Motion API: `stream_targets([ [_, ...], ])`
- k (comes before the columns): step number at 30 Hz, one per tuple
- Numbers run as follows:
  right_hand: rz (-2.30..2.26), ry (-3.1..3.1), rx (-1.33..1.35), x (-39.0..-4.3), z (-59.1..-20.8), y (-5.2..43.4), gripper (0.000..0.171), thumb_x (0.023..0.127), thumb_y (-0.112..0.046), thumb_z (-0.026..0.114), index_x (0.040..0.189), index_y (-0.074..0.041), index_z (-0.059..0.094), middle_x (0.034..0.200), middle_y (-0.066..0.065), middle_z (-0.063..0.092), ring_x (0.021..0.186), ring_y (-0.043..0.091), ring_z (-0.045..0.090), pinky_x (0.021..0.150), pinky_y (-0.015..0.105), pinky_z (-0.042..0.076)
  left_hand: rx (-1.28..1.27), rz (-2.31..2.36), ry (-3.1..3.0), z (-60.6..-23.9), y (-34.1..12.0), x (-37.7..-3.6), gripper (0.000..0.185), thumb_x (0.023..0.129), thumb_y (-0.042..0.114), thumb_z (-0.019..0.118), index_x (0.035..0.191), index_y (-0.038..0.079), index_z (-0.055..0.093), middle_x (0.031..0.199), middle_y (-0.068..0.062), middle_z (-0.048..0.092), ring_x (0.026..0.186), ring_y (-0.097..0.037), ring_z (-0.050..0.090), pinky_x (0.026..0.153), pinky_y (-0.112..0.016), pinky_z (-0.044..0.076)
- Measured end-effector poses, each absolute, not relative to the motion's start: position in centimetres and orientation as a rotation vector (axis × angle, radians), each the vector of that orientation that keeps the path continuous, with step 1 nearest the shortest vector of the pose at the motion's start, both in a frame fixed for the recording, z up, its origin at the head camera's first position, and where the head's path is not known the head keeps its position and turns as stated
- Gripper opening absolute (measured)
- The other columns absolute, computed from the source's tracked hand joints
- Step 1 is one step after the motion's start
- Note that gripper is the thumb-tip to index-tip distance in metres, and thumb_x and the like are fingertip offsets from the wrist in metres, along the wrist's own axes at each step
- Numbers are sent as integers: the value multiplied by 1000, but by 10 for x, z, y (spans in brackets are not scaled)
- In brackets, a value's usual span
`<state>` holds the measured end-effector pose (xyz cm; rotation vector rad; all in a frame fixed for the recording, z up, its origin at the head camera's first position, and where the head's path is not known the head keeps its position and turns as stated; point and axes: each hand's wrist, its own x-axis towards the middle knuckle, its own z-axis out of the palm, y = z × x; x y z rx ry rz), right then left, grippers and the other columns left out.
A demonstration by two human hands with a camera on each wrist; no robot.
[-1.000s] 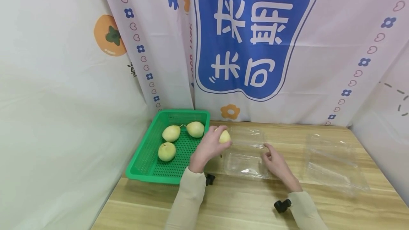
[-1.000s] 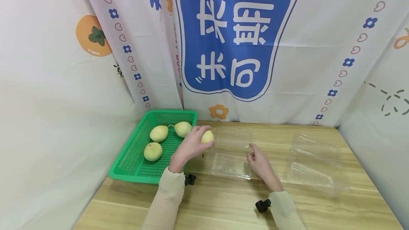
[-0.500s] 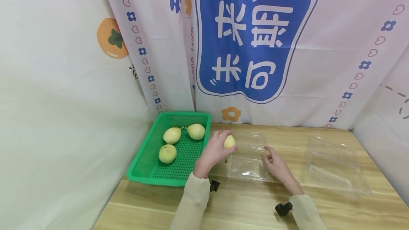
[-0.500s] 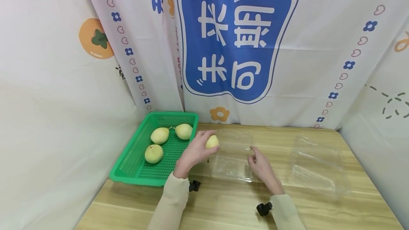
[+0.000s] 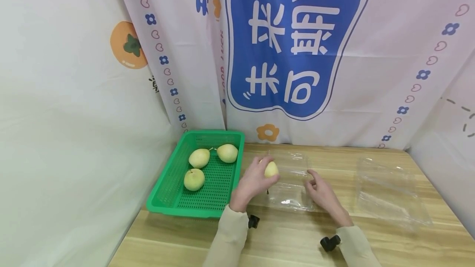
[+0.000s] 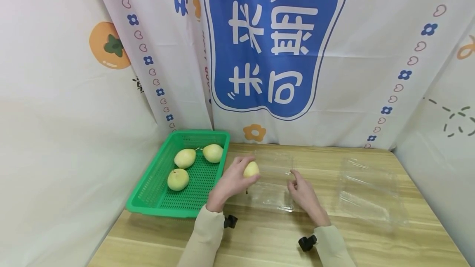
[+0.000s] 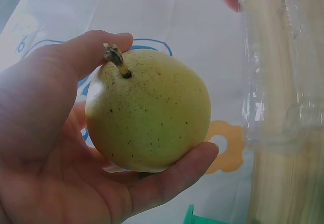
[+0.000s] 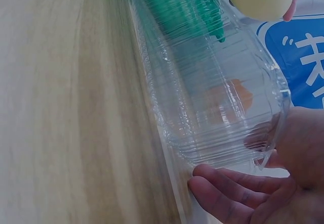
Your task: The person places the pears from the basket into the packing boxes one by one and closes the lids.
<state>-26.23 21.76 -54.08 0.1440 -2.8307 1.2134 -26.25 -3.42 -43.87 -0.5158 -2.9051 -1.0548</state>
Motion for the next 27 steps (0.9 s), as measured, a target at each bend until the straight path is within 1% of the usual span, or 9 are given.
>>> stream_targets([
  [6,1210,-2830,135,-260,-542,218,55,98,-16,54,148,-1,36,114,29,65,98,38,68,81,47,57,-543,-1074,-2891,-449,-27,-260,55,86,38,69,137,22,54,135,-15,51,83,-15,55,56,-23,44],
  [15,1221,-2829,134,-258,-542,219,54,98,-16,54,148,-2,36,115,30,65,97,38,68,80,46,57,-556,-1102,-2887,-460,-20,-256,55,86,39,70,136,21,54,137,-16,50,85,-15,57,57,-23,45],
  [22,1229,-2826,123,-260,-542,220,55,99,-19,54,148,-3,36,117,30,65,99,40,68,82,48,57,-574,-1080,-2905,-466,-12,-255,56,87,41,70,136,22,54,134,-13,52,84,-14,57,58,-22,46],
  [27,1249,-2833,112,-261,-541,219,55,99,-18,54,149,-3,35,117,29,65,100,40,68,83,47,57,-579,-1082,-2924,-468,-9,-254,57,86,42,71,137,21,54,135,-13,52,86,-13,57,58,-22,46],
])
